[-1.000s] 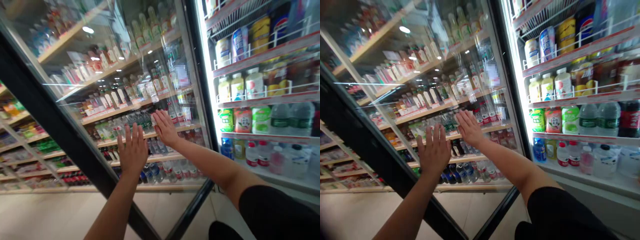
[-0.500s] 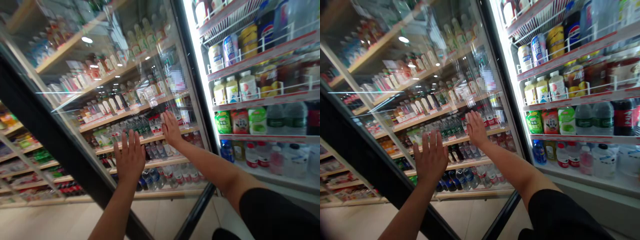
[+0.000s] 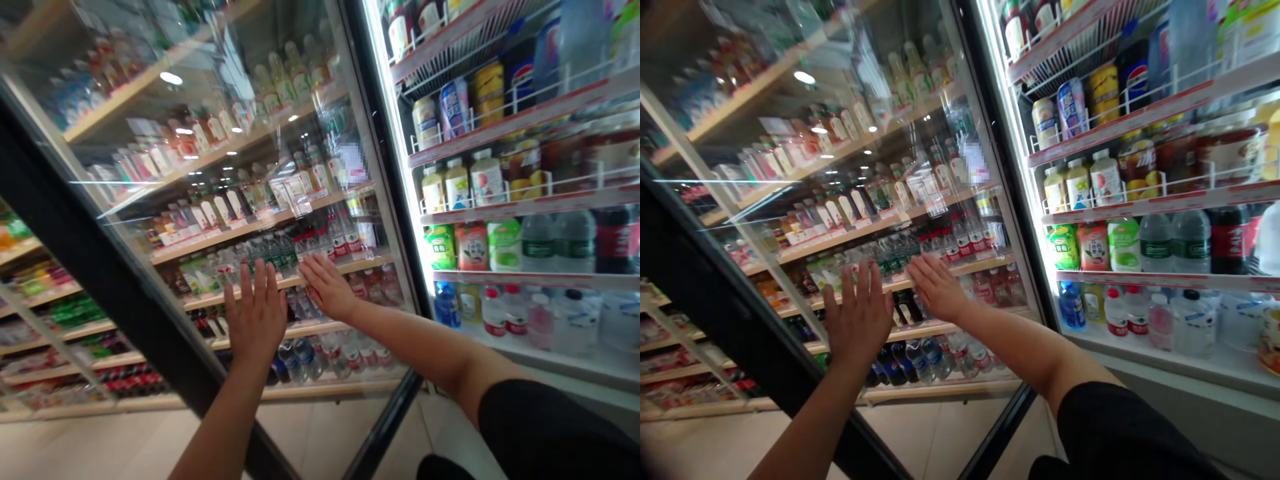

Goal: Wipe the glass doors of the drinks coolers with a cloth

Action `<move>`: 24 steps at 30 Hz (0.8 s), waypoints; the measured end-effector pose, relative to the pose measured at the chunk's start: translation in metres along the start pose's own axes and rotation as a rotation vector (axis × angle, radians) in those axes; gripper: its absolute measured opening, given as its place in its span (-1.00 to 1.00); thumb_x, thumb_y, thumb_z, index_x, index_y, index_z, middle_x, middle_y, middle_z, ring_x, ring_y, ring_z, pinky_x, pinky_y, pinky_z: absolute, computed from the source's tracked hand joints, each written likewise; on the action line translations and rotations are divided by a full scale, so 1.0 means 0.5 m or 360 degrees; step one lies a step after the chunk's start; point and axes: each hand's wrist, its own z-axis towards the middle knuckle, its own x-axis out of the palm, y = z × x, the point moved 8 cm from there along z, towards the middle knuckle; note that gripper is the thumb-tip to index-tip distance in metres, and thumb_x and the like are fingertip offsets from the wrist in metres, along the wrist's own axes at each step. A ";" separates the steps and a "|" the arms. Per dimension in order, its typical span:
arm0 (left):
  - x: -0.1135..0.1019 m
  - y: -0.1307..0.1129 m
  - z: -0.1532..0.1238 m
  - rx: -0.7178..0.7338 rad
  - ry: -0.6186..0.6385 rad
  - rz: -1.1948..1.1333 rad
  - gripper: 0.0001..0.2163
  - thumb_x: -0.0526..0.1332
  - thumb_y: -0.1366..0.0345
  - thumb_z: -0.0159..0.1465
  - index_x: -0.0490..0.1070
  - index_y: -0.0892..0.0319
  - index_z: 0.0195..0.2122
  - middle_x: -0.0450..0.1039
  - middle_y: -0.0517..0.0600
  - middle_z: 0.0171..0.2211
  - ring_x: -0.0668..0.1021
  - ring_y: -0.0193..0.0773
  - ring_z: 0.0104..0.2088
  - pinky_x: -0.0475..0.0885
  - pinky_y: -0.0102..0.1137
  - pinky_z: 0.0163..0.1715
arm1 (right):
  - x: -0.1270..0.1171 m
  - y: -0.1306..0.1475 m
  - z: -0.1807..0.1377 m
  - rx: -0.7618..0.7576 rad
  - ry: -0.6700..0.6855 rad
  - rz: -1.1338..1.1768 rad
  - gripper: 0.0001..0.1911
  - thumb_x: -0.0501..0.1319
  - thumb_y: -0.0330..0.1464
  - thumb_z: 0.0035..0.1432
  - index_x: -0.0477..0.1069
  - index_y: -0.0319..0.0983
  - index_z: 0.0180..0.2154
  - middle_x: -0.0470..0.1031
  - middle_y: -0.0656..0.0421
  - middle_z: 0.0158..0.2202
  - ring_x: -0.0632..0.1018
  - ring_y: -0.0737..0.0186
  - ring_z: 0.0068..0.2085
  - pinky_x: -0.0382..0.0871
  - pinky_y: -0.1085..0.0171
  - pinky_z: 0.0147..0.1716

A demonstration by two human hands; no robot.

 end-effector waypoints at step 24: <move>-0.005 0.000 0.001 -0.0038 0.0026 -0.0079 -0.28 0.11 0.34 0.42 -0.31 0.09 0.50 -0.06 0.20 0.46 -0.05 0.10 0.48 -0.15 0.25 0.40 | -0.009 -0.212 -0.076 0.0731 -0.0192 0.0116 -0.40 -0.09 -0.31 0.45 0.01 -0.31 0.44 0.08 -0.12 0.45 0.04 0.06 0.50 0.08 -0.12 0.44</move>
